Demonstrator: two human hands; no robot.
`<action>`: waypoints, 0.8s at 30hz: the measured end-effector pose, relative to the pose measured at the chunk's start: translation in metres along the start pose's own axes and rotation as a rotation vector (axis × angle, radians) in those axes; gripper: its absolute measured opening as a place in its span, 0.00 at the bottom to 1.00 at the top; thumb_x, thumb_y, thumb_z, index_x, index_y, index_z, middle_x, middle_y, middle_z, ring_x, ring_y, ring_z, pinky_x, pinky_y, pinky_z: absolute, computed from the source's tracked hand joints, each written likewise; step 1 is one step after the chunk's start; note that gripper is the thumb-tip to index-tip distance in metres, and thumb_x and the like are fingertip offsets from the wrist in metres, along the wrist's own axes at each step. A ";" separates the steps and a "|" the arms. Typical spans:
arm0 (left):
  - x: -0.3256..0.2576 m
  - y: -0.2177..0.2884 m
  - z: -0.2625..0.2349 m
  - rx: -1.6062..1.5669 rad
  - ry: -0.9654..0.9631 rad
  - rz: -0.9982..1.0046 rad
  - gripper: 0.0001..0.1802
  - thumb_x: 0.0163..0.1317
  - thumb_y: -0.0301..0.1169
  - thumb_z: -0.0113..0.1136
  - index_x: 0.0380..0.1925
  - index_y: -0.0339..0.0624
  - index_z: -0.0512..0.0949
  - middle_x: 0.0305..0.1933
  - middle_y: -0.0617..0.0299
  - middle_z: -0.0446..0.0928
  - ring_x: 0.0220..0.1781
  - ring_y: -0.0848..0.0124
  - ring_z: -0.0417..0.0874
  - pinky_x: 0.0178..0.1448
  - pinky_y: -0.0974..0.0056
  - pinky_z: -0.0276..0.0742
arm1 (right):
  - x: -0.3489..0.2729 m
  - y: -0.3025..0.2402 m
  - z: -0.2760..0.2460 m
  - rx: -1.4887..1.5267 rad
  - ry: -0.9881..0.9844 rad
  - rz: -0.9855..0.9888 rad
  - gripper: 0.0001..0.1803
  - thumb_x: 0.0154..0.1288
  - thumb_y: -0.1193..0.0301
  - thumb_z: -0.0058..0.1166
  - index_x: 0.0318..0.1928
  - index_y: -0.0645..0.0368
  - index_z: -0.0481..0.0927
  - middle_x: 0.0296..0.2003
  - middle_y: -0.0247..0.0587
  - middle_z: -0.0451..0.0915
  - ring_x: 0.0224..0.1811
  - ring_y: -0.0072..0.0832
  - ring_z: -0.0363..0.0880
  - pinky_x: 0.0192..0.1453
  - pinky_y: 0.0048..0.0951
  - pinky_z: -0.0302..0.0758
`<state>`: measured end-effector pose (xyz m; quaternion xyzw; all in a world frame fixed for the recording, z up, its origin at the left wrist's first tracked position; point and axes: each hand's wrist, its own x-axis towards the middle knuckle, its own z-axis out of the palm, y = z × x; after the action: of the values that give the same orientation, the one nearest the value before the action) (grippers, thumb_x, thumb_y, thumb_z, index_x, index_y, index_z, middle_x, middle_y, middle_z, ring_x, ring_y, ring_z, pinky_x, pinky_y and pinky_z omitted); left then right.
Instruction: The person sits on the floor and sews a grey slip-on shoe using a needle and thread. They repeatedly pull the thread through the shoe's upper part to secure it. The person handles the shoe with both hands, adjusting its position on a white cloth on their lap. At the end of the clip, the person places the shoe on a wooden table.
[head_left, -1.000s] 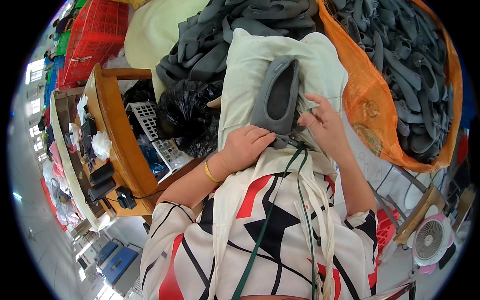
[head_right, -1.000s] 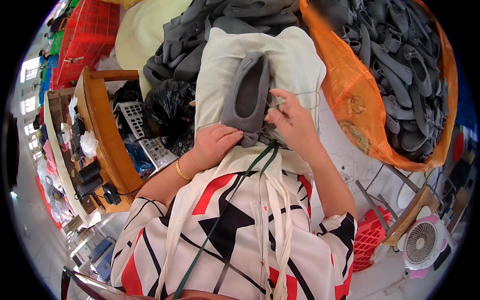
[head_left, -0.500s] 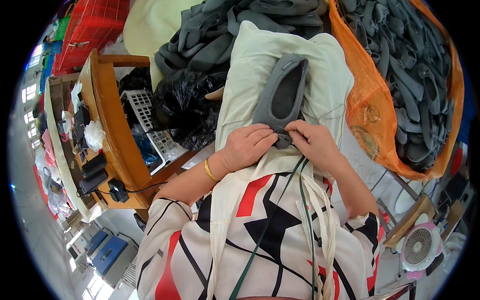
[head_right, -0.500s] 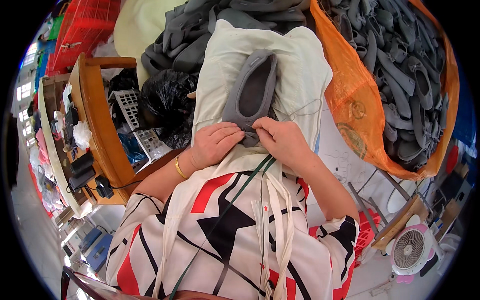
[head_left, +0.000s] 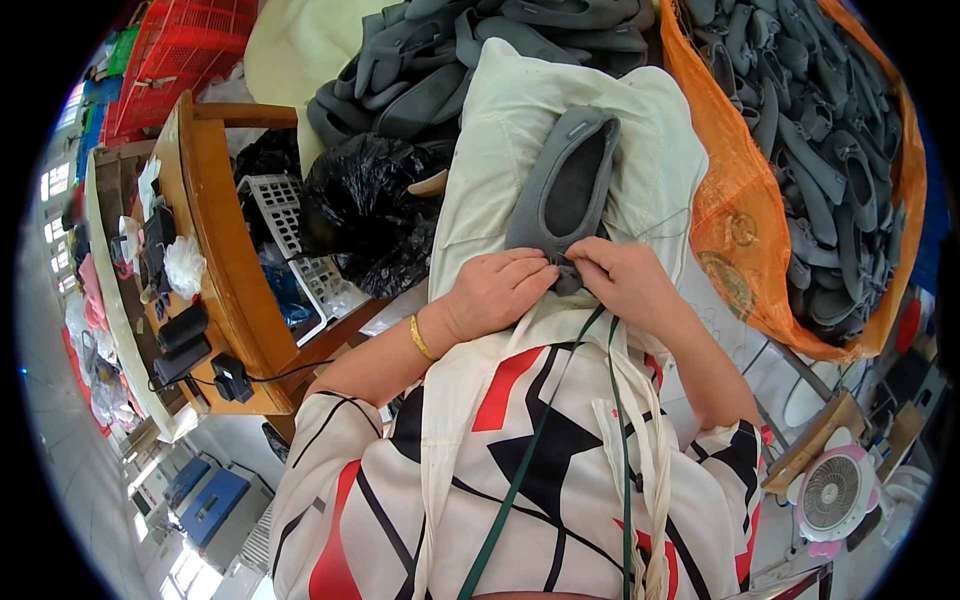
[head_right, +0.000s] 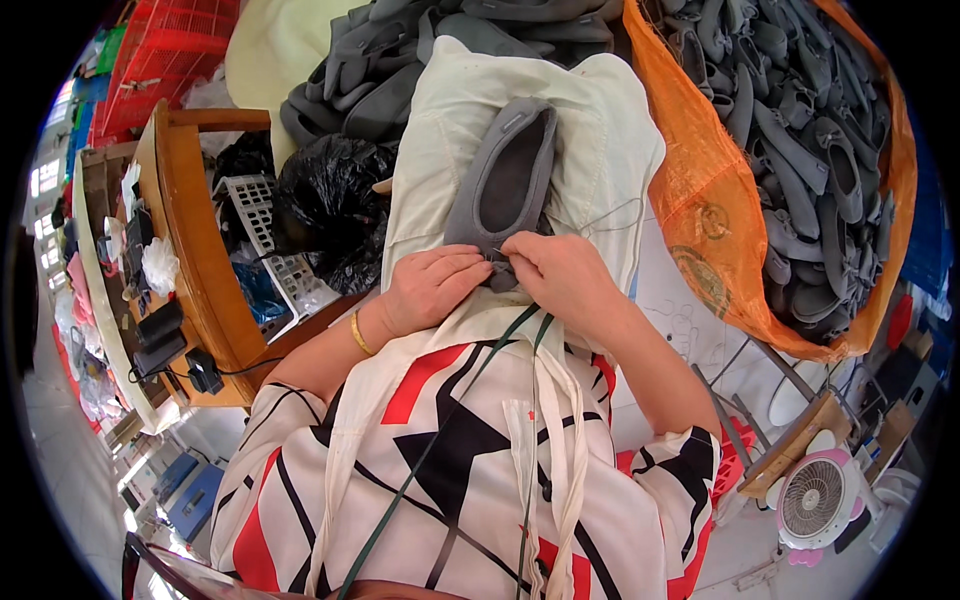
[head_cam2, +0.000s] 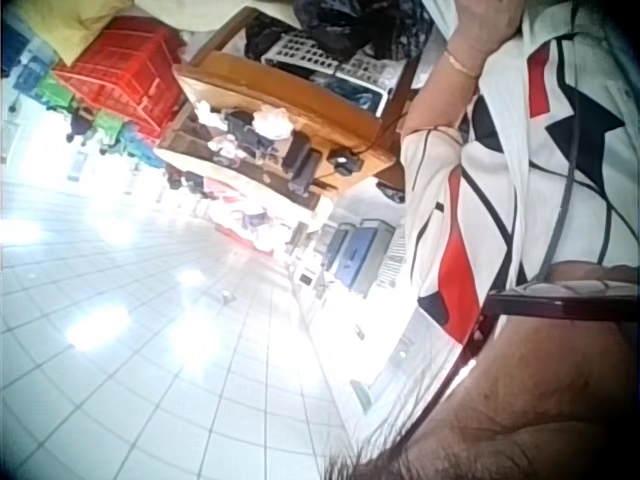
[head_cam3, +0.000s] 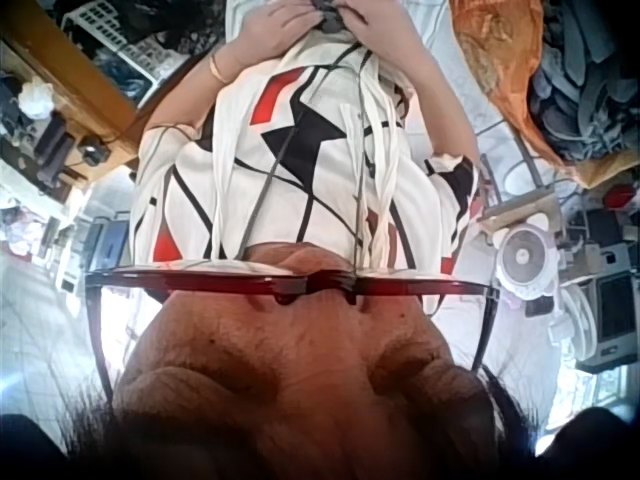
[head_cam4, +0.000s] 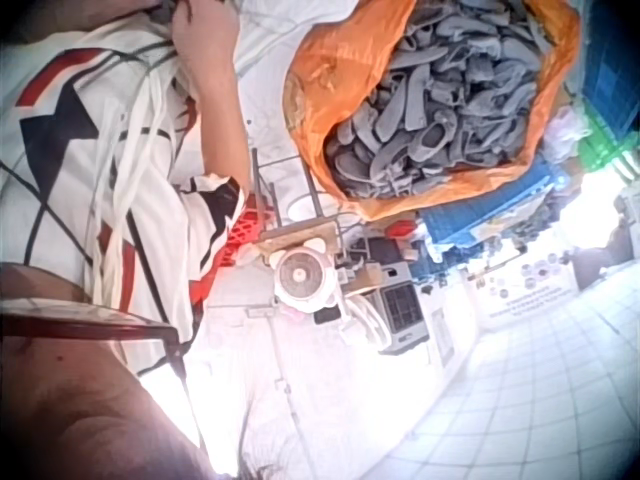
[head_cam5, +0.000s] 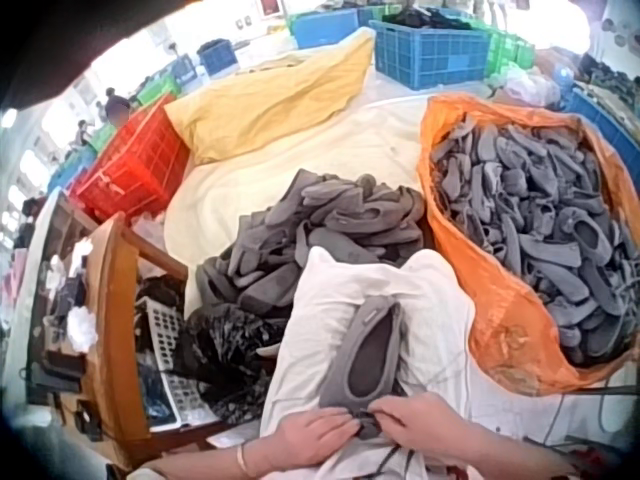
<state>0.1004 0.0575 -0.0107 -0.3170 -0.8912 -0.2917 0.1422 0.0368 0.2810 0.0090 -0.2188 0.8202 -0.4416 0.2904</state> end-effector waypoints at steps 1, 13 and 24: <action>0.000 0.000 0.000 0.000 -0.003 -0.001 0.12 0.53 0.28 0.64 0.40 0.42 0.83 0.41 0.61 0.83 0.44 0.66 0.87 0.41 0.66 0.84 | 0.002 0.000 0.001 -0.006 -0.006 0.002 0.10 0.69 0.70 0.53 0.44 0.60 0.83 0.34 0.50 0.85 0.36 0.49 0.84 0.42 0.41 0.79; -0.008 0.002 0.004 -0.056 -0.020 -0.040 0.14 0.54 0.26 0.65 0.42 0.39 0.84 0.43 0.55 0.85 0.44 0.61 0.88 0.43 0.63 0.86 | 0.008 0.011 0.010 0.177 -0.063 0.040 0.06 0.72 0.71 0.52 0.45 0.59 0.76 0.35 0.49 0.84 0.38 0.48 0.83 0.43 0.39 0.77; 0.004 0.008 -0.005 0.072 0.013 0.058 0.16 0.49 0.27 0.63 0.41 0.39 0.85 0.42 0.60 0.85 0.40 0.64 0.85 0.39 0.64 0.83 | 0.031 -0.027 -0.003 -0.258 0.024 -0.131 0.04 0.69 0.70 0.53 0.39 0.56 0.76 0.33 0.45 0.78 0.35 0.47 0.81 0.38 0.44 0.76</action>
<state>0.1030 0.0613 -0.0023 -0.3355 -0.8906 -0.2572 0.1680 0.0154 0.2501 0.0242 -0.3023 0.8575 -0.3529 0.2207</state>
